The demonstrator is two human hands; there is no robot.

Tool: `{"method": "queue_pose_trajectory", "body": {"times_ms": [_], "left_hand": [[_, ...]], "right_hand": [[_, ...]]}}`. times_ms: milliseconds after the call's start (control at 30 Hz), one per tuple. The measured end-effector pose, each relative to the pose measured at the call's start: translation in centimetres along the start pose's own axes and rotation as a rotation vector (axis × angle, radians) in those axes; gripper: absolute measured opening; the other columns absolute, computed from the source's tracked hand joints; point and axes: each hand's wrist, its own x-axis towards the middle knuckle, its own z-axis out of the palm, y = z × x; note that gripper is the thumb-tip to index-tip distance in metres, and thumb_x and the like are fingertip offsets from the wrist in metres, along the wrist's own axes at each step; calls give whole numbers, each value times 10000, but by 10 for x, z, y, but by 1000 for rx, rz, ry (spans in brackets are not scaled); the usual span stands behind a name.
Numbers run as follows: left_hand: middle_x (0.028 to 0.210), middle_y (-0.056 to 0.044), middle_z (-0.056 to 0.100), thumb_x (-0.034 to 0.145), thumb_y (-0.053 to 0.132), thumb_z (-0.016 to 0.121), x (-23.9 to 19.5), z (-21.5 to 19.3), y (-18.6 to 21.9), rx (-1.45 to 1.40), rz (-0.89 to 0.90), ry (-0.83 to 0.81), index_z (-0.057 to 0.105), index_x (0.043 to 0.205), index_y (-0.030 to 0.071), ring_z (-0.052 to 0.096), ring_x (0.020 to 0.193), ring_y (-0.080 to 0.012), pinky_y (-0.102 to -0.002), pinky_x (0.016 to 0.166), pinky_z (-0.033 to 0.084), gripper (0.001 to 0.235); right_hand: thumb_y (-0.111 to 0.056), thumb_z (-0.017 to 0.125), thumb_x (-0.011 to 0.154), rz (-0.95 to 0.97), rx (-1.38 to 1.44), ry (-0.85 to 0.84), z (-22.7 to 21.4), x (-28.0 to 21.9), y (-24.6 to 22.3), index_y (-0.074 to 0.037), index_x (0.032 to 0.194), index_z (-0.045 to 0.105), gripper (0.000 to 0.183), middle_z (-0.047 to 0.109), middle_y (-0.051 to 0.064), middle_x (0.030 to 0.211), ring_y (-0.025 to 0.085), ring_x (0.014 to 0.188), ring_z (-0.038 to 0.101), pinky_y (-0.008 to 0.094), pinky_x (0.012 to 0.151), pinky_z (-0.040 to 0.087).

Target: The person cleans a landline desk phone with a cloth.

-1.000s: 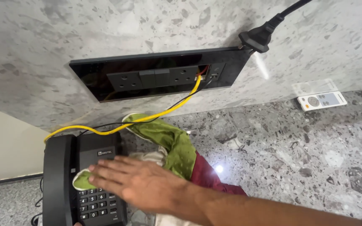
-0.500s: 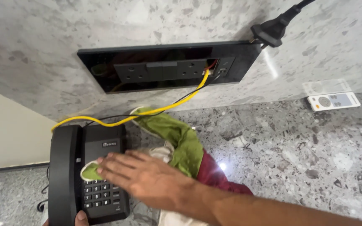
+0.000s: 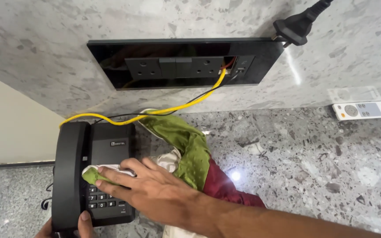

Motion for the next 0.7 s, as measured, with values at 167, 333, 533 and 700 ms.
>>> {"method": "queue_pose_trajectory", "body": {"times_ms": [167, 333, 533, 700], "left_hand": [[1198, -254, 709, 900, 118, 711, -3, 3, 7, -73, 17, 28, 614, 1287, -162, 701, 1201, -283, -354, 1095, 510, 488], [1114, -249, 733, 876, 125, 731, 6, -5, 17, -44, -20, -11, 640, 1270, -150, 735, 1096, -287, -364, 1014, 549, 489], [1028, -305, 696, 856, 204, 832, -11, -10, 74, 157, -163, 156, 528, 1218, -194, 736, 900, -334, -395, 830, 598, 618], [967, -289, 700, 911, 259, 860, -17, -16, 70, 299, -41, 129, 555, 1217, -138, 734, 917, -348, -423, 881, 587, 587]], "right_hand": [[1, 553, 835, 6, -369, -74, 8, 18, 16, -94, 1562, 413, 746, 402, 49, 1623, 287, 1334, 483, 446, 1075, 445], [-18, 597, 844, 87, -336, 62, 5, 17, 10, -82, 1563, 397, 749, 394, 34, 1643, 304, 1270, 502, 457, 1048, 473], [62, 599, 813, 63, -339, -22, 19, 5, 8, -124, 1586, 386, 823, 364, 34, 1656, 284, 1175, 524, 450, 996, 486], [89, 618, 744, 123, -431, 79, 6, 20, 29, -199, 1571, 409, 900, 396, -4, 1624, 286, 1099, 539, 444, 983, 504]]}}
